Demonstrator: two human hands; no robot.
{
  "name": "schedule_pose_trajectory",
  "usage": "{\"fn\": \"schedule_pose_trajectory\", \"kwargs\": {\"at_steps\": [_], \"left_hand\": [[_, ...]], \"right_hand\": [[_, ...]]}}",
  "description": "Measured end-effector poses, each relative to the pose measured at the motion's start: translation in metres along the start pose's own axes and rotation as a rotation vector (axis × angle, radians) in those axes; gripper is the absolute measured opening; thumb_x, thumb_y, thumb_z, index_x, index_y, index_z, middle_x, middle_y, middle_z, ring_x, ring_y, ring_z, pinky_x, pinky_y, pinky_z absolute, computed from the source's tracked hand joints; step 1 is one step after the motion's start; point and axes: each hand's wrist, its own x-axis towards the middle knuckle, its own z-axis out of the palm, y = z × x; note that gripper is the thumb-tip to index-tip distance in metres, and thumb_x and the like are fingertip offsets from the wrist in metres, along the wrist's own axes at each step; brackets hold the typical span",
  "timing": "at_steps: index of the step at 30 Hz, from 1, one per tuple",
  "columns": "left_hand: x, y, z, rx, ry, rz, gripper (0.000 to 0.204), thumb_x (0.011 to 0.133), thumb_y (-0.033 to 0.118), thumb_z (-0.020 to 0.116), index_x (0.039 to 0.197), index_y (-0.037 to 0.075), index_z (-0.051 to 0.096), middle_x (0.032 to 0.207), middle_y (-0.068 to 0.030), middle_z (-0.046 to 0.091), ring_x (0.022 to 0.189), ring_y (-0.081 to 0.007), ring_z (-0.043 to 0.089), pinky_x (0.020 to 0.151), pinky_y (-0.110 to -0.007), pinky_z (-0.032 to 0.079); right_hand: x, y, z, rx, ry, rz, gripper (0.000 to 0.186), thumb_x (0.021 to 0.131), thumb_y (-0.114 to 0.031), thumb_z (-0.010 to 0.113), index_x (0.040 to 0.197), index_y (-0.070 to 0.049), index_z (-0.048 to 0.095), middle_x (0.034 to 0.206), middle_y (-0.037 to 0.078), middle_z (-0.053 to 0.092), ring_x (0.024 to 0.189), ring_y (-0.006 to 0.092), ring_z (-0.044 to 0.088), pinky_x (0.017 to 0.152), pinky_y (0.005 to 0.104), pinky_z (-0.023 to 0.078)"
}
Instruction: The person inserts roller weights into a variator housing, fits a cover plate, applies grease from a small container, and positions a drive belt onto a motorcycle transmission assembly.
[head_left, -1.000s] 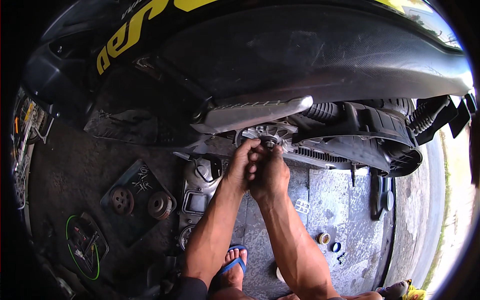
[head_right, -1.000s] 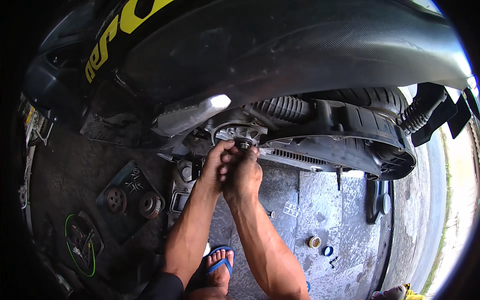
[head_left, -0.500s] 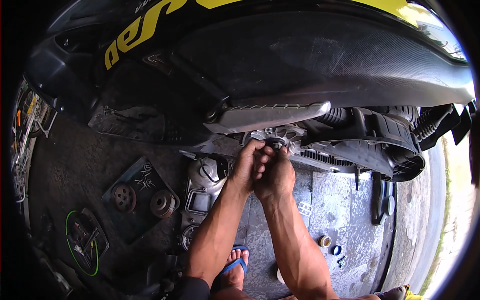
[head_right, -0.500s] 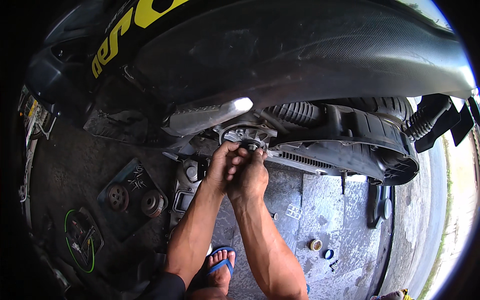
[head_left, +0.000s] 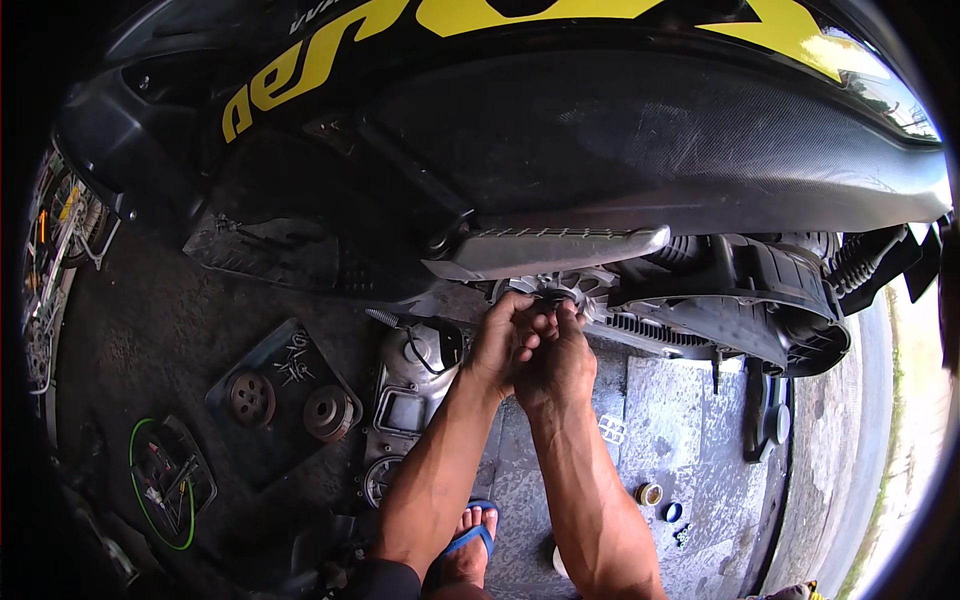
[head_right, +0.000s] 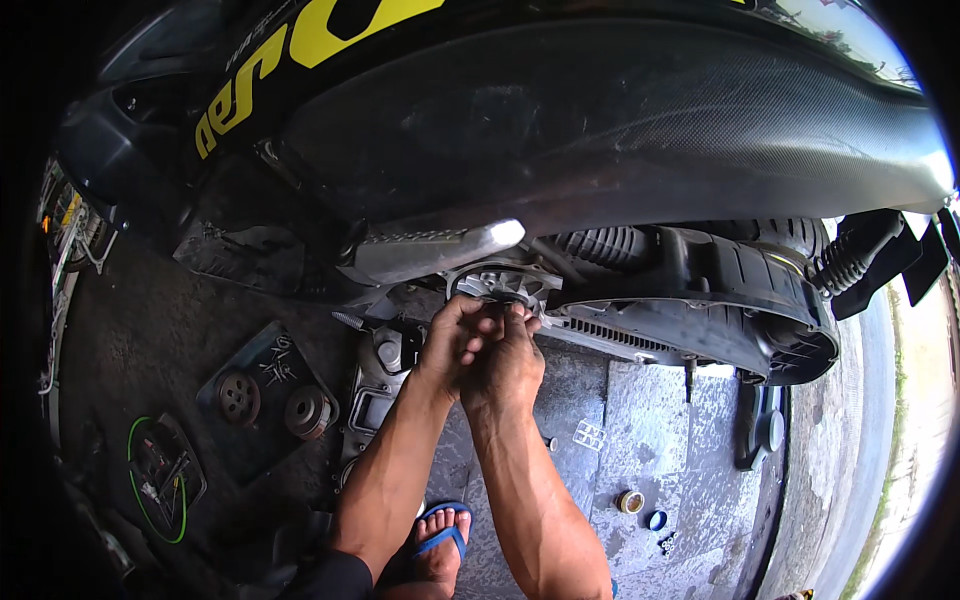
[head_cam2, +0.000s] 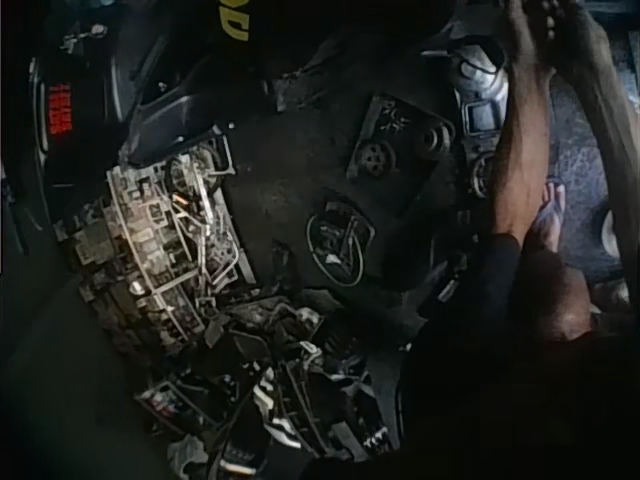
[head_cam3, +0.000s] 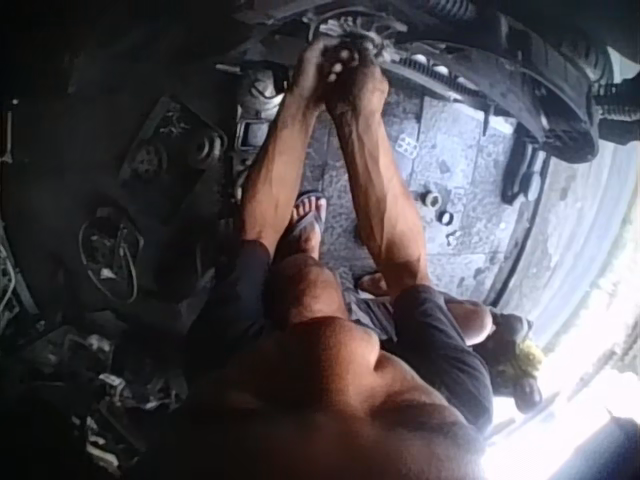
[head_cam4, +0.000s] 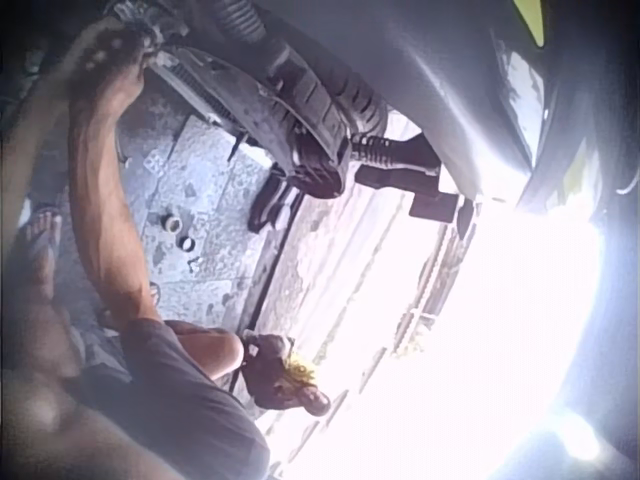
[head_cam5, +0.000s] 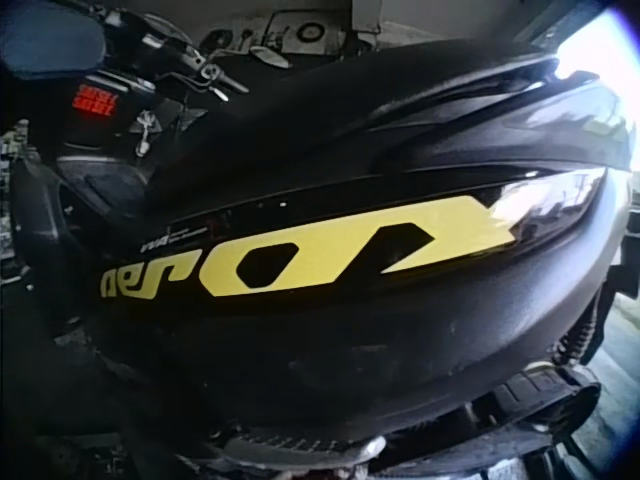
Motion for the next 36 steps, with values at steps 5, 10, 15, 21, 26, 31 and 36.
{"fn": "schedule_pose_trajectory", "kwargs": {"at_steps": [5, 10, 15, 21, 26, 31, 36], "left_hand": [[-0.004, 0.001, 0.0, 0.048, 0.055, -0.001, 0.029, 0.086, 0.036, 0.051, 0.078, 0.009, 0.059, 0.066, 0.0024, 0.058, 0.046, -0.0052, 0.049, 0.038, -0.017, 0.039], [-0.001, 0.002, 0.005, 0.061, 0.051, 0.006, 0.03, 0.085, 0.038, 0.051, 0.081, 0.01, 0.061, 0.069, -0.0011, 0.061, 0.048, -0.0102, 0.053, 0.039, -0.019, 0.038], [0.004, -0.005, -0.007, -0.062, -0.094, -0.024, 0.037, 0.087, 0.033, 0.046, 0.096, 0.001, 0.064, 0.086, -0.0092, 0.068, 0.073, -0.0181, 0.065, 0.064, -0.026, 0.052], [-0.006, 0.007, -0.012, 0.07, -0.046, -0.009, 0.039, 0.086, 0.038, 0.047, 0.093, 0.003, 0.063, 0.078, -0.0054, 0.067, 0.062, -0.0116, 0.061, 0.053, -0.02, 0.049], [-0.006, 0.0, 0.01, 0.08, 0.021, 0.031, 0.03, 0.085, 0.039, 0.051, 0.077, 0.012, 0.059, 0.057, 0.0041, 0.053, 0.039, -0.0046, 0.039, 0.034, -0.019, 0.029], [-0.013, 0.003, 0.018, 0.138, 0.193, 0.002, 0.035, 0.083, 0.046, 0.048, 0.079, 0.015, 0.064, 0.064, 0.004, 0.062, 0.041, -0.0054, 0.036, 0.041, -0.021, 0.025], [-0.006, 0.0, 0.015, 0.089, 0.152, 0.026, 0.031, 0.084, 0.038, 0.05, 0.08, 0.009, 0.061, 0.056, 0.0074, 0.052, 0.037, -0.0046, 0.036, 0.033, -0.018, 0.025]], "right_hand": [[-0.001, -0.005, -0.004, 0.109, -0.132, 0.162, 0.032, 0.101, -0.037, 0.037, 0.086, -0.014, 0.053, 0.067, -0.005, 0.049, 0.051, 0.0073, 0.043, 0.044, 0.0211, 0.033], [0.0, -0.012, -0.001, 0.375, -0.249, 0.297, 0.04, 0.101, -0.04, 0.036, 0.086, -0.008, 0.053, 0.06, -0.007, 0.045, 0.044, 0.0045, 0.039, 0.039, 0.0176, 0.03], [0.009, -0.003, -0.014, -0.526, -0.031, -0.337, 0.025, 0.096, -0.026, 0.054, 0.084, -0.004, 0.059, 0.067, 0.002, 0.058, 0.051, 0.0108, 0.053, 0.042, 0.0245, 0.041], [0.009, 0.001, -0.013, -0.101, -0.229, -0.039, 0.032, 0.1, -0.029, 0.043, 0.084, -0.005, 0.057, 0.063, -0.003, 0.05, 0.048, 0.0058, 0.044, 0.041, 0.0206, 0.035], [0.004, -0.015, -0.012, 0.358, -0.427, 0.276, 0.045, 0.102, -0.038, 0.031, 0.085, -0.004, 0.055, 0.058, -0.003, 0.044, 0.044, 0.008, 0.039, 0.039, 0.0205, 0.032], [0.005, 0.006, -0.015, -0.444, -0.081, -0.339, 0.034, 0.097, -0.034, 0.053, 0.08, -0.005, 0.055, 0.063, 0.004, 0.057, 0.047, 0.0118, 0.052, 0.041, 0.0247, 0.043], [0.01, -0.003, -0.013, 0.259, -0.337, 0.192, 0.044, 0.101, -0.041, 0.037, 0.084, -0.005, 0.057, 0.062, -0.001, 0.051, 0.046, 0.0082, 0.042, 0.04, 0.0205, 0.033]]}}
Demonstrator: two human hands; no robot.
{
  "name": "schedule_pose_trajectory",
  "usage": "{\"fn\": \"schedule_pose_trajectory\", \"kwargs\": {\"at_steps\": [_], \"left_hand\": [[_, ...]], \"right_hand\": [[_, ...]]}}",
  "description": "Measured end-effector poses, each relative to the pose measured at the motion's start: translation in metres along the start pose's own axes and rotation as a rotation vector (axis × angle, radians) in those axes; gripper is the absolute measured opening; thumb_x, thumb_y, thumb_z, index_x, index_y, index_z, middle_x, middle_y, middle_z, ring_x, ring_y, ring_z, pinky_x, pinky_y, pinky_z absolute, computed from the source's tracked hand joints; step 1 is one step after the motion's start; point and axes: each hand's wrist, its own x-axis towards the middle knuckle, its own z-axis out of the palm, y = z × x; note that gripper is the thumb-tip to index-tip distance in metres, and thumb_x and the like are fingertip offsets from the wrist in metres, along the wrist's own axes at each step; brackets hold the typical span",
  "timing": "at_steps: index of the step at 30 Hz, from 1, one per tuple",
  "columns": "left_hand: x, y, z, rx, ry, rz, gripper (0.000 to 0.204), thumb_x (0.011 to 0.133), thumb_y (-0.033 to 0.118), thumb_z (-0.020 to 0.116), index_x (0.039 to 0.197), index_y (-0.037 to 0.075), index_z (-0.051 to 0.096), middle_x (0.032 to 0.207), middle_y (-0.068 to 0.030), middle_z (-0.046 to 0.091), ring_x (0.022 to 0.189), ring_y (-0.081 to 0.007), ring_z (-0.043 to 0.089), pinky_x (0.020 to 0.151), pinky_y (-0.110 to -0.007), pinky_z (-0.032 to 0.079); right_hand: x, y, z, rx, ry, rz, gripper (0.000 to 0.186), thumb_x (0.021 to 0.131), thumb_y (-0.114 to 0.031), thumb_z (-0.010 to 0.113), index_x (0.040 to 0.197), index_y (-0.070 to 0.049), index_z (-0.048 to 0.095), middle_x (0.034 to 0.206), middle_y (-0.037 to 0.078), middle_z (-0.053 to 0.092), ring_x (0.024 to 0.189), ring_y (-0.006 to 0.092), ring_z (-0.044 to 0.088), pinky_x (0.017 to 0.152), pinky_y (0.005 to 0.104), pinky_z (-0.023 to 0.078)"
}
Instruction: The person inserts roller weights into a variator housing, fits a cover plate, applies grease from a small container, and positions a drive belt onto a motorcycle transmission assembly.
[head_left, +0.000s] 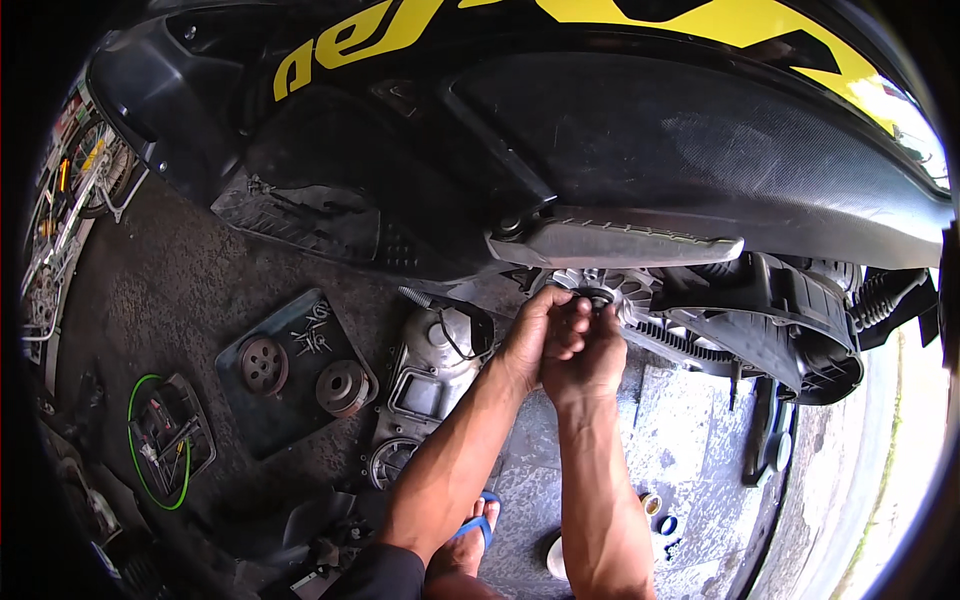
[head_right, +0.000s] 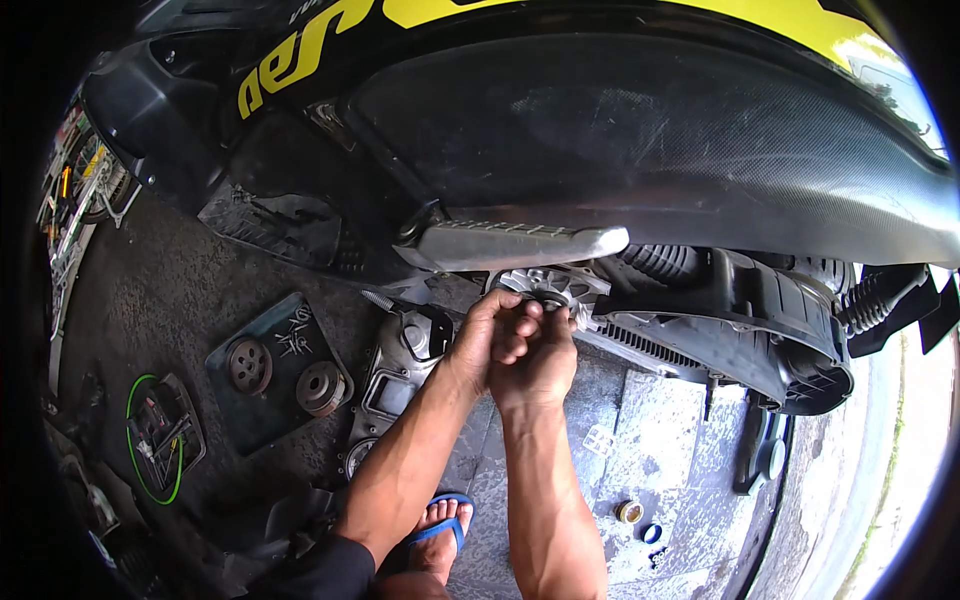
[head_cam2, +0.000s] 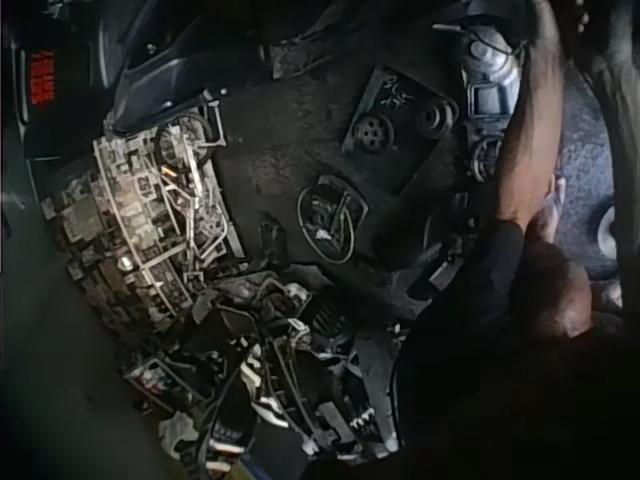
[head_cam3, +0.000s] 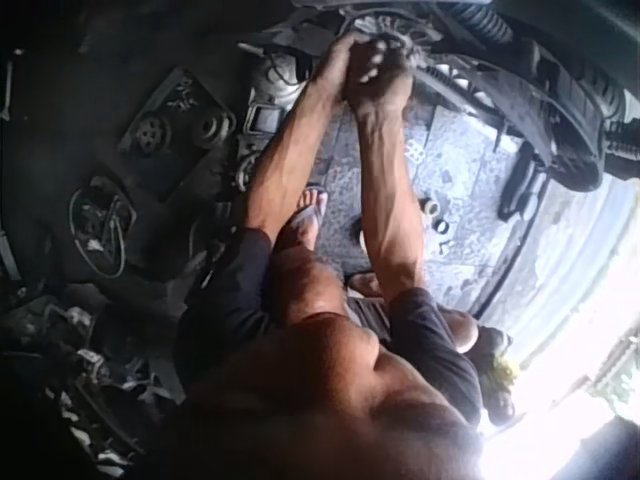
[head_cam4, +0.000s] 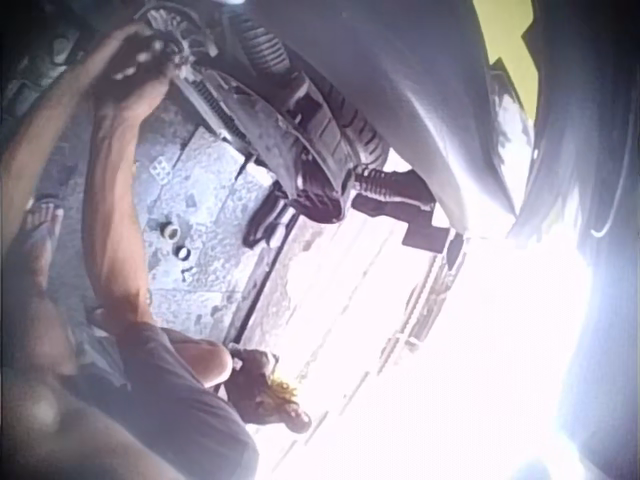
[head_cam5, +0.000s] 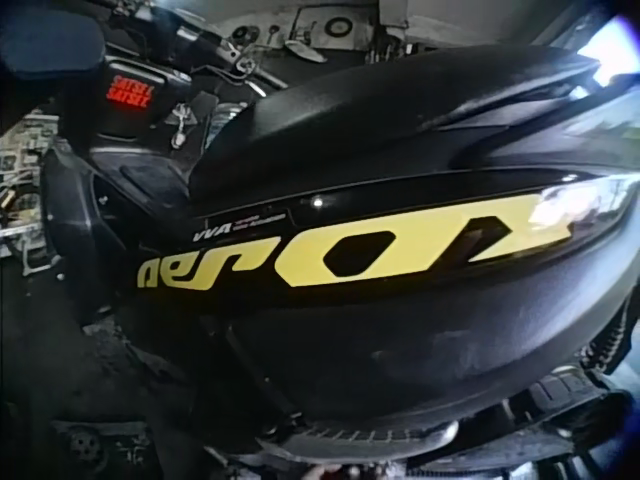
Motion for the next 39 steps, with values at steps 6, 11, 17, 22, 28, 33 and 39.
{"fn": "schedule_pose_trajectory", "kwargs": {"at_steps": [6, 11, 17, 22, 28, 33, 39], "left_hand": [[-0.001, 0.001, -0.006, 0.004, -0.023, -0.026, 0.03, 0.083, 0.037, 0.05, 0.079, 0.009, 0.06, 0.057, 0.0074, 0.048, 0.036, -0.0049, 0.035, 0.032, -0.018, 0.027], [0.003, -0.001, -0.008, -0.014, -0.05, -0.017, 0.03, 0.085, 0.037, 0.049, 0.078, 0.01, 0.06, 0.062, 0.0048, 0.054, 0.043, -0.0063, 0.045, 0.035, -0.018, 0.034], [0.004, -0.001, -0.012, -0.119, -0.117, 0.001, 0.028, 0.086, 0.033, 0.051, 0.075, 0.009, 0.059, 0.063, 0.0023, 0.057, 0.046, -0.0043, 0.052, 0.038, -0.014, 0.041], [0.003, 0.001, -0.013, -0.035, -0.1, -0.002, 0.027, 0.086, 0.032, 0.052, 0.074, 0.009, 0.058, 0.063, 0.0032, 0.056, 0.047, -0.0047, 0.052, 0.038, -0.014, 0.041], [0.002, 0.0, -0.012, -0.086, -0.124, 0.008, 0.026, 0.087, 0.032, 0.052, 0.074, 0.01, 0.057, 0.063, 0.0032, 0.056, 0.048, -0.0043, 0.052, 0.039, -0.013, 0.041], [0.0, 0.0, -0.009, -0.089, -0.147, -0.003, 0.028, 0.087, 0.033, 0.052, 0.073, 0.01, 0.058, 0.061, 0.0056, 0.055, 0.049, -0.0033, 0.051, 0.038, -0.013, 0.04], [0.0, 0.002, -0.013, -0.024, -0.086, -0.009, 0.028, 0.086, 0.034, 0.053, 0.074, 0.01, 0.06, 0.063, 0.0062, 0.055, 0.049, -0.0022, 0.05, 0.039, -0.012, 0.039]], "right_hand": [[-0.01, 0.008, 0.008, -0.532, 0.259, -0.237, 0.043, 0.101, -0.041, 0.034, 0.088, -0.007, 0.056, 0.064, -0.001, 0.05, 0.047, 0.0097, 0.043, 0.041, 0.0222, 0.035], [-0.002, 0.0, 0.001, -0.147, 0.114, -0.054, 0.043, 0.102, -0.04, 0.032, 0.086, -0.008, 0.056, 0.065, -0.002, 0.051, 0.047, 0.0086, 0.043, 0.042, 0.0199, 0.035], [-0.006, 0.005, 0.018, -0.201, 0.218, -0.072, 0.052, 0.102, -0.045, 0.024, 0.081, -0.008, 0.054, 0.065, -0.002, 0.05, 0.051, 0.006, 0.043, 0.042, 0.0187, 0.034], [-0.006, 0.004, 0.014, -0.163, 0.158, -0.051, 0.053, 0.102, -0.046, 0.024, 0.08, -0.008, 0.054, 0.065, -0.002, 0.048, 0.051, 0.007, 0.041, 0.042, 0.0184, 0.033], [-0.002, 0.006, 0.012, -0.101, 0.207, -0.027, 0.053, 0.102, -0.046, 0.026, 0.08, -0.007, 0.054, 0.065, -0.001, 0.048, 0.05, 0.0078, 0.041, 0.042, 0.0186, 0.035], [-0.007, 0.005, 0.021, -0.137, 0.284, -0.099, 0.052, 0.101, -0.046, 0.027, 0.082, -0.007, 0.055, 0.064, -0.001, 0.047, 0.05, 0.0083, 0.039, 0.041, 0.0191, 0.032], [-0.01, 0.006, 0.02, -0.172, 0.311, -0.058, 0.039, 0.1, -0.041, 0.038, 0.081, -0.012, 0.054, 0.066, -0.003, 0.049, 0.054, 0.0108, 0.043, 0.047, 0.0232, 0.034]]}}
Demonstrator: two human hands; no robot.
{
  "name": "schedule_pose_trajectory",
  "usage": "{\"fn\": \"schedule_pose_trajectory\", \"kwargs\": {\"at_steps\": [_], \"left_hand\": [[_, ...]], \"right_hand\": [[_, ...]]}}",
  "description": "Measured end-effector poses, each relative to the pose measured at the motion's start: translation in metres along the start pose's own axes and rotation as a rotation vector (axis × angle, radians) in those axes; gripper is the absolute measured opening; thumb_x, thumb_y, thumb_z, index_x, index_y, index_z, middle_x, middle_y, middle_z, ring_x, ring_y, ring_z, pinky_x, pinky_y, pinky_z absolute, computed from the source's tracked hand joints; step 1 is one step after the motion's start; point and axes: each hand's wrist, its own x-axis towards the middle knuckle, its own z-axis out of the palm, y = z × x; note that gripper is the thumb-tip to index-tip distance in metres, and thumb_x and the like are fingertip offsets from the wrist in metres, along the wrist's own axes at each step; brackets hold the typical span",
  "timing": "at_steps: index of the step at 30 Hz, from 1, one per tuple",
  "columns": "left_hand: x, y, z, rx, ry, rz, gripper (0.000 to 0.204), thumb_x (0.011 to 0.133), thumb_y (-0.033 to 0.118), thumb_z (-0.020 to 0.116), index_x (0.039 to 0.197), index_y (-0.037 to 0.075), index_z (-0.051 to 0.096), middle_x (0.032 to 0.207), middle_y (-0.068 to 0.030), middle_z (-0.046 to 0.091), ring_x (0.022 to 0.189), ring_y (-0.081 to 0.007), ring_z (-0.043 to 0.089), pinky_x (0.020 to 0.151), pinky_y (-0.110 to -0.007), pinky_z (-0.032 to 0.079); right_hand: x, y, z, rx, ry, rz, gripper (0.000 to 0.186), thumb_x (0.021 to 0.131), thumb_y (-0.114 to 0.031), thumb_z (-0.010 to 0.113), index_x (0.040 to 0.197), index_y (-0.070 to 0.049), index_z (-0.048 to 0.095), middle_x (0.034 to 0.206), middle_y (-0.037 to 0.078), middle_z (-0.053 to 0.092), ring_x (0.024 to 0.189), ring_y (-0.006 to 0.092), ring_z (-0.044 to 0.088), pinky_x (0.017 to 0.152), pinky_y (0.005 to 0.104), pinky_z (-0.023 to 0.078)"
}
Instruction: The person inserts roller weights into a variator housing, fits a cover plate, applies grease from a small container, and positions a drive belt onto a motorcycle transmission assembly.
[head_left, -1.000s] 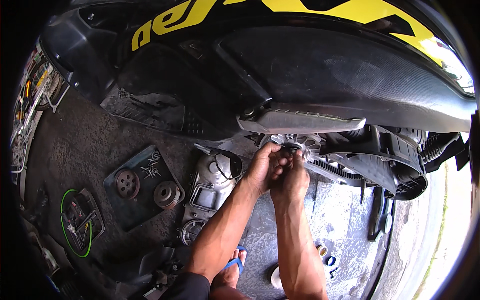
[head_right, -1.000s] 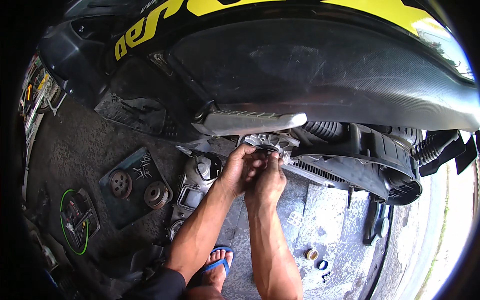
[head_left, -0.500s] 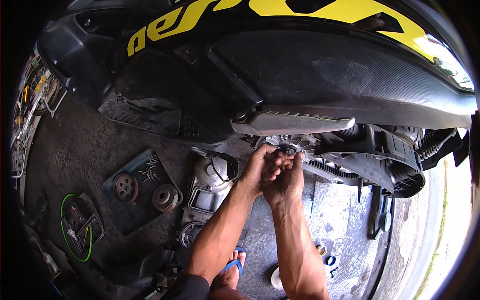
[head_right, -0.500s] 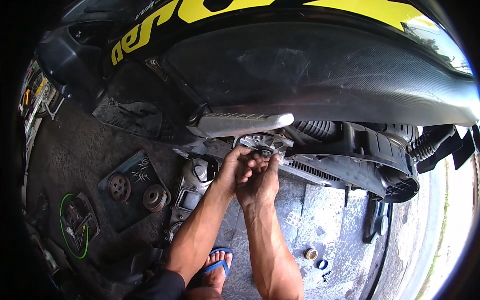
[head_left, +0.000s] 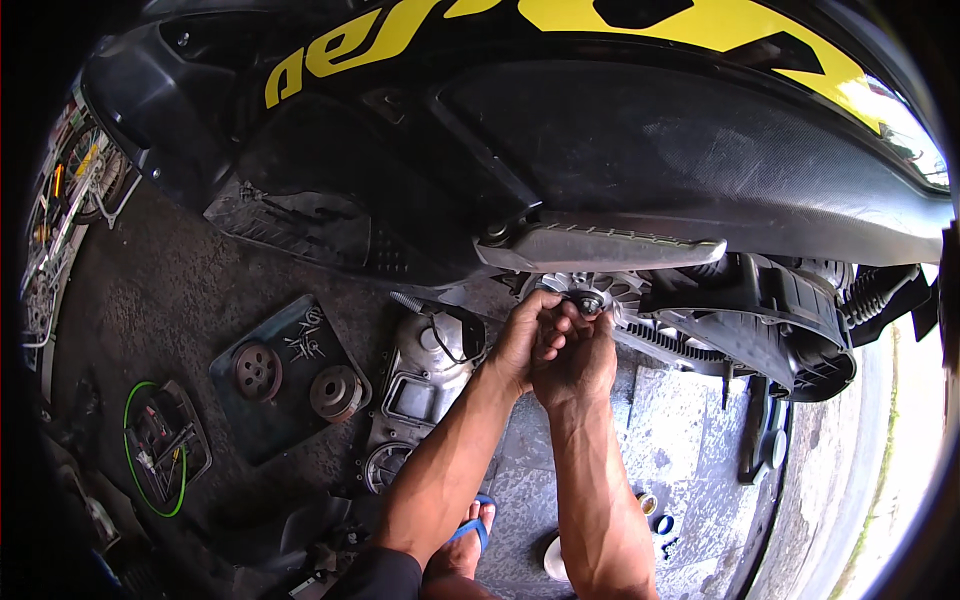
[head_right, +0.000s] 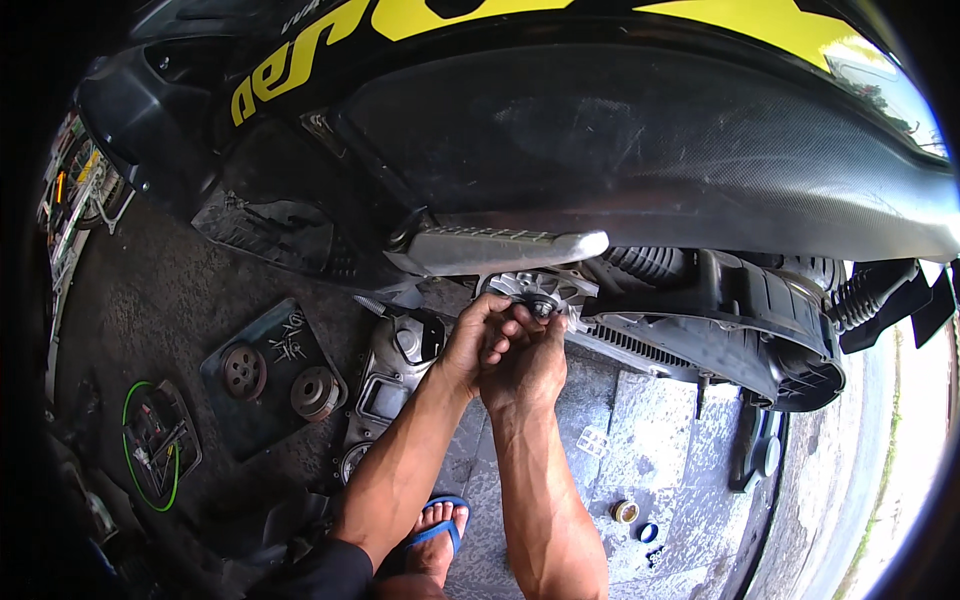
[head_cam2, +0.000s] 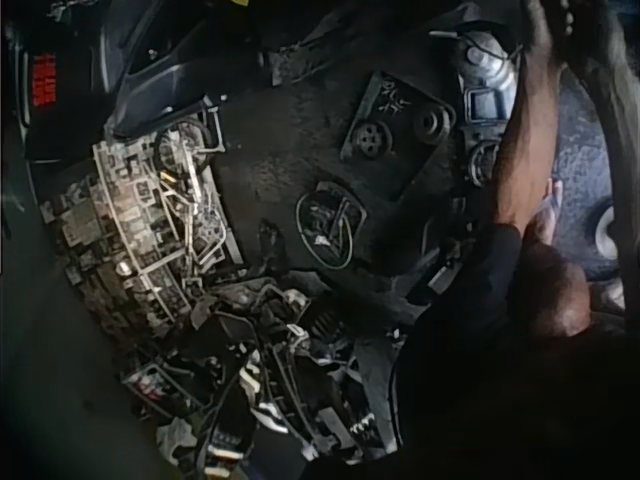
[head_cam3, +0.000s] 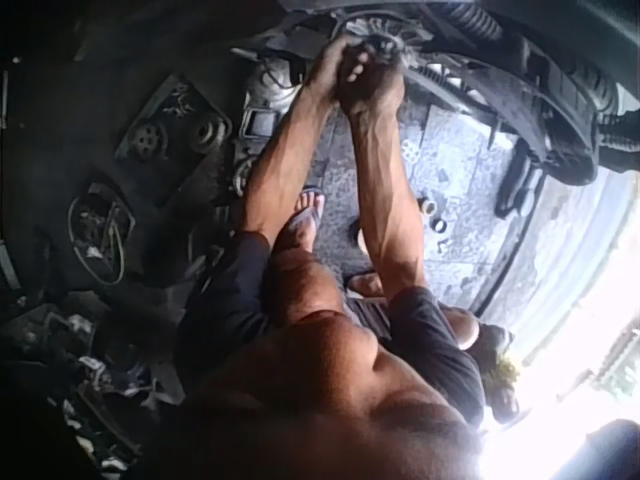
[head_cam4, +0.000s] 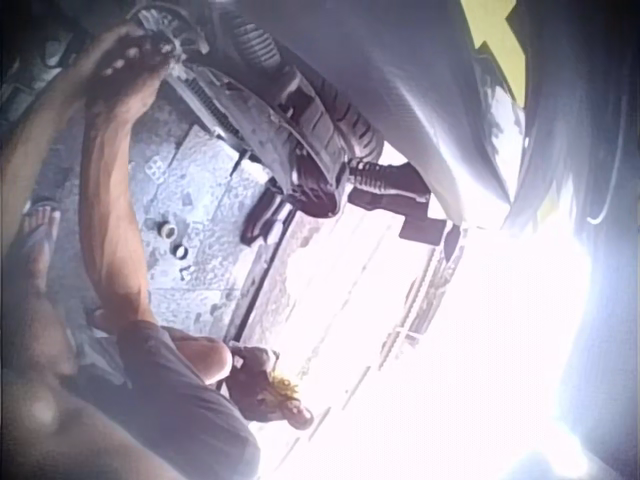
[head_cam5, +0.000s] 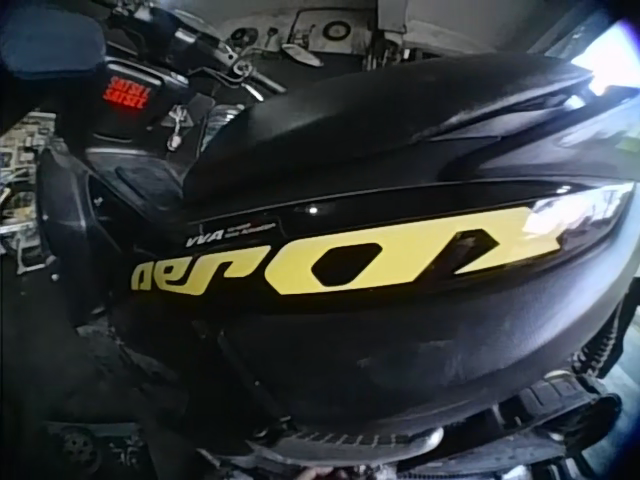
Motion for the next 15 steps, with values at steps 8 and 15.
{"fn": "schedule_pose_trajectory", "kwargs": {"at_steps": [8, 15], "left_hand": [[0.001, -0.001, -0.001, -0.002, -0.027, 0.043, 0.026, 0.086, 0.034, 0.054, 0.078, 0.009, 0.059, 0.065, 0.0042, 0.056, 0.052, -0.0028, 0.051, 0.042, -0.013, 0.04], [-0.001, -0.002, 0.006, -0.048, 0.027, 0.039, 0.028, 0.087, 0.034, 0.052, 0.083, 0.008, 0.06, 0.066, 0.0048, 0.056, 0.048, -0.0025, 0.046, 0.041, -0.012, 0.036]], "right_hand": [[0.008, -0.002, -0.009, 0.01, -0.125, 0.019, 0.034, 0.101, -0.036, 0.041, 0.083, -0.011, 0.055, 0.067, -0.002, 0.05, 0.056, 0.01, 0.044, 0.048, 0.0234, 0.034], [0.007, -0.003, -0.005, 0.052, -0.097, 0.009, 0.035, 0.101, -0.037, 0.04, 0.085, -0.01, 0.056, 0.066, -0.005, 0.051, 0.052, 0.0063, 0.044, 0.045, 0.0172, 0.034]]}}
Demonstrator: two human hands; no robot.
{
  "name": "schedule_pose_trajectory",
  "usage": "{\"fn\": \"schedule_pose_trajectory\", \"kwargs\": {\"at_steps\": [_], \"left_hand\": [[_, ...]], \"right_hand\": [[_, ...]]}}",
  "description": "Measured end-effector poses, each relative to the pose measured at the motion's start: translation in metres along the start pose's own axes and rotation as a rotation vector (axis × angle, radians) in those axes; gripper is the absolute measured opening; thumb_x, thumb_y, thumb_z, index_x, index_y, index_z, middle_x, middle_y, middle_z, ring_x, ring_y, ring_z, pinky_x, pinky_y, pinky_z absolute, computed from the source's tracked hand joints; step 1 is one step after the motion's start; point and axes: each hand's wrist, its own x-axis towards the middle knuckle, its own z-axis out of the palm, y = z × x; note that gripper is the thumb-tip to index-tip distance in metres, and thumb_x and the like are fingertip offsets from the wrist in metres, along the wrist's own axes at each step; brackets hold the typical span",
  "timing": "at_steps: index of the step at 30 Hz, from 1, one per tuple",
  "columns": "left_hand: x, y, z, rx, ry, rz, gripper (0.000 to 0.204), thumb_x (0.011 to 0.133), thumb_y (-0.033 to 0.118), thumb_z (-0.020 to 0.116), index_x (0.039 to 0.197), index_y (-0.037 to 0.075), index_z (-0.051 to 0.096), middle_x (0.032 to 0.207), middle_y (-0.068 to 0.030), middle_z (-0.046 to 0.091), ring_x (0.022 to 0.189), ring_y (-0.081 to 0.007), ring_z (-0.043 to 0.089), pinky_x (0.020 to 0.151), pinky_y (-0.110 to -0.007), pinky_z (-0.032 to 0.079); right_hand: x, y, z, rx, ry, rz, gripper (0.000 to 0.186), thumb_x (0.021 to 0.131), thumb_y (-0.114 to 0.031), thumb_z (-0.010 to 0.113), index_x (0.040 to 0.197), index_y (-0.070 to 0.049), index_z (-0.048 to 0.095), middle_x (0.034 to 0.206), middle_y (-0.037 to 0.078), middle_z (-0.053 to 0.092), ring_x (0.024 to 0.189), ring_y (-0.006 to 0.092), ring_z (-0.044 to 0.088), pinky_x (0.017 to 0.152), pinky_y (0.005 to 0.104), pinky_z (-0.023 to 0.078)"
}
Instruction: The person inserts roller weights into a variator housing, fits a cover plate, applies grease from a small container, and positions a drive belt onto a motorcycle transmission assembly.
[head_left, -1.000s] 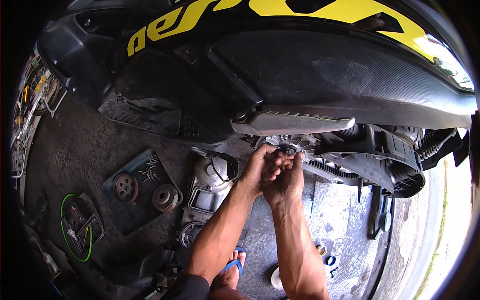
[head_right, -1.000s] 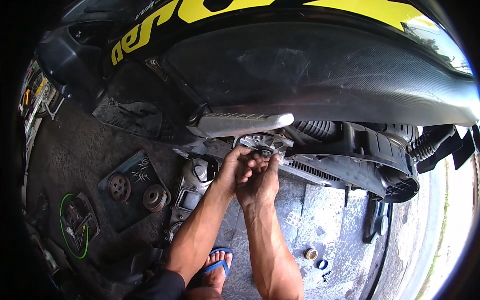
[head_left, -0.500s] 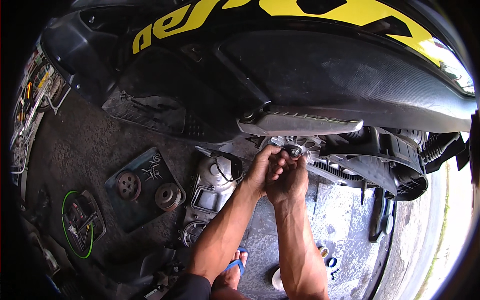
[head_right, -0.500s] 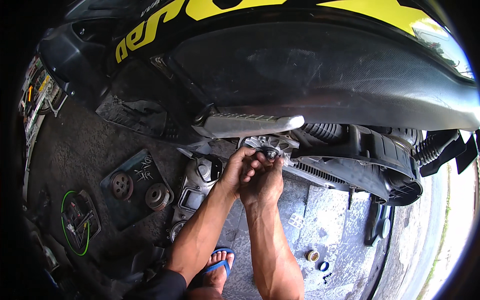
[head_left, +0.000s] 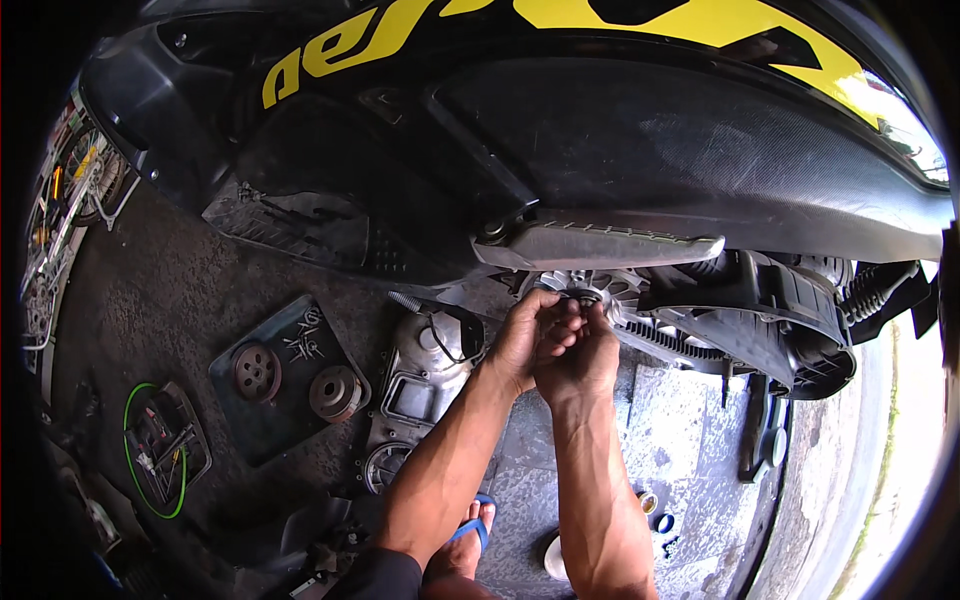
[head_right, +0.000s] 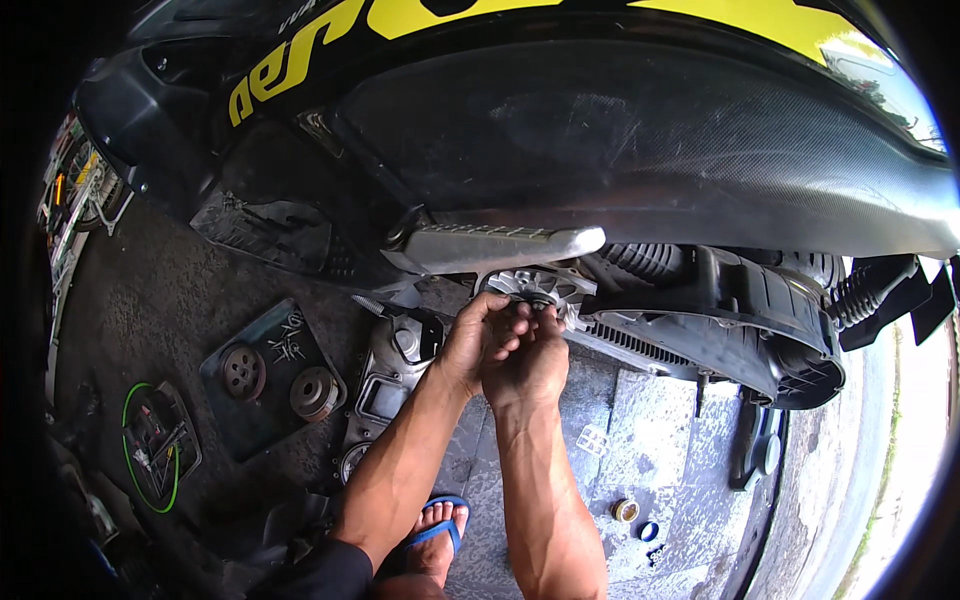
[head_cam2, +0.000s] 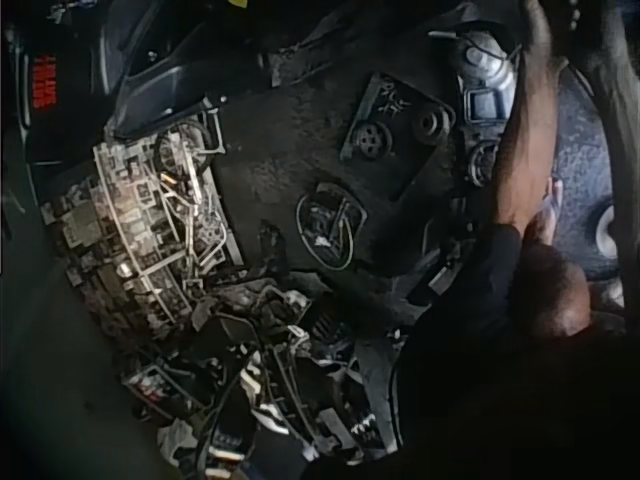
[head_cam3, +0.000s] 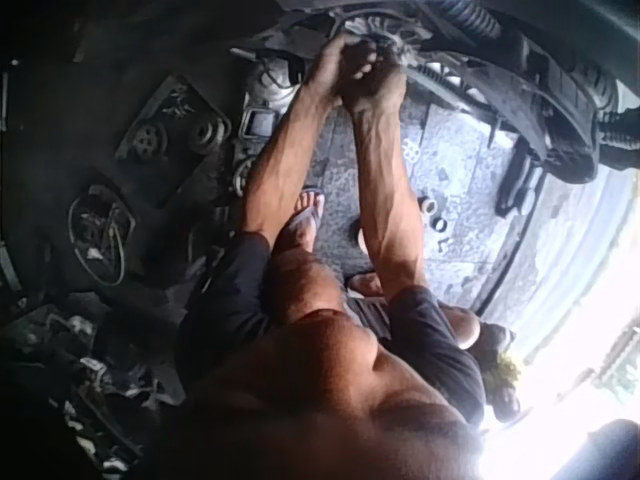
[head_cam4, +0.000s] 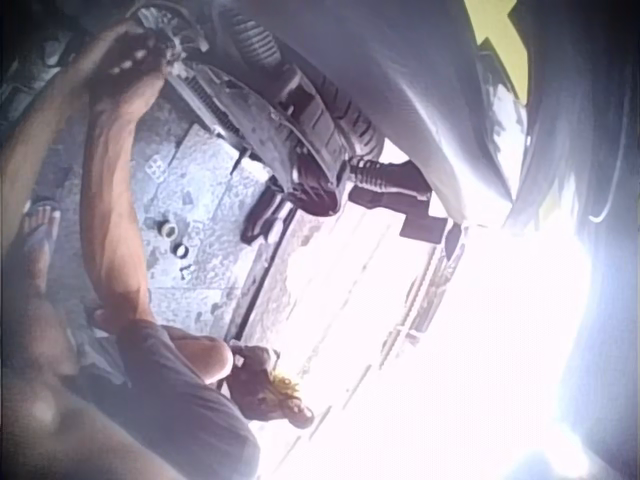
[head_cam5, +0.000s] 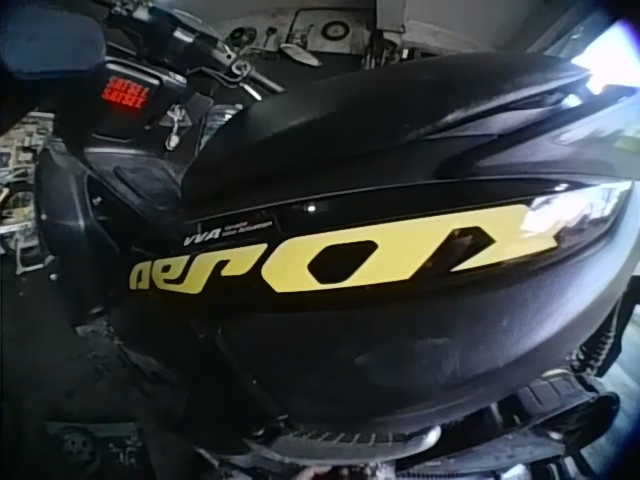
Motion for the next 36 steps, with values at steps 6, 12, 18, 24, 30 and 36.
{"fn": "schedule_pose_trajectory", "kwargs": {"at_steps": [6, 12, 18, 24, 30, 36], "left_hand": [[-0.004, -0.014, -0.004, 0.093, -0.011, 0.08, 0.036, 0.089, 0.046, 0.053, 0.085, 0.011, 0.063, 0.072, 0.0035, 0.062, 0.055, -0.0034, 0.049, 0.048, -0.016, 0.034], [0.001, -0.013, -0.028, 0.262, 0.229, 0.216, 0.049, 0.089, 0.058, 0.053, 0.094, 0.011, 0.066, 0.081, -0.001, 0.067, 0.071, -0.01, 0.059, 0.063, -0.023, 0.041], [-0.001, -0.016, -0.02, 0.3, 0.151, 0.228, 0.045, 0.092, 0.051, 0.054, 0.095, 0.008, 0.065, 0.076, 0.002, 0.065, 0.066, -0.0062, 0.055, 0.057, -0.021, 0.04], [-0.034, -0.032, -0.043, 0.524, 0.113, 0.167, 0.05, 0.095, 0.048, 0.044, 0.108, 0.004, 0.062, 0.105, -0.0102, 0.066, 0.098, -0.0199, 0.062, 0.091, -0.034, 0.045], [-0.127, -0.051, -0.094, 0.743, 0.085, 0.126, 0.029, 0.096, 0.024, 0.052, 0.106, -0.001, 0.063, 0.099, -0.0087, 0.067, 0.09, -0.015, 0.063, 0.085, -0.029, 0.049], [-0.173, -0.092, -0.147, 0.888, 0.179, 0.026, 0.019, 0.093, 0.012, 0.058, 0.104, -0.002, 0.063, 0.098, -0.0095, 0.067, 0.094, -0.0147, 0.063, 0.084, -0.027, 0.049]], "right_hand": [[-0.002, -0.008, -0.007, -0.406, 0.059, -0.205, 0.034, 0.094, -0.04, 0.056, 0.08, -0.008, 0.056, 0.066, 0.002, 0.057, 0.051, 0.0128, 0.05, 0.044, 0.026, 0.039], [0.007, 0.009, -0.005, -0.317, 0.038, -0.27, 0.027, 0.097, -0.029, 0.052, 0.079, -0.01, 0.055, 0.065, 0.0, 0.053, 0.05, 0.0106, 0.044, 0.045, 0.0256, 0.035], [0.01, -0.005, -0.025, -0.045, -0.156, 0.027, 0.031, 0.099, -0.036, 0.047, 0.088, -0.009, 0.057, 0.067, -0.004, 0.049, 0.059, 0.009, 0.043, 0.053, 0.0219, 0.034], [0.02, -0.08, -0.15, -1.623, 0.109, -1.031, 0.03, 0.09, -0.022, 0.054, 0.113, -0.002, 0.053, 0.114, 0.015, 0.055, 0.098, 0.027, 0.054, 0.086, 0.0364, 0.046], [0.044, -0.162, -0.22, -2.507, 0.307, -1.137, 0.053, 0.075, -0.004, 0.047, 0.127, 0.004, 0.046, 0.144, 0.026, 0.034, 0.13, 0.042, 0.034, 0.107, 0.0439, 0.032], [-0.02, -0.203, -0.22, -2.397, 0.466, -0.864, 0.052, 0.068, 0.0, 0.048, 0.12, 0.003, 0.05, 0.12, 0.027, 0.052, 0.114, 0.0456, 0.047, 0.095, 0.0497, 0.04]]}}
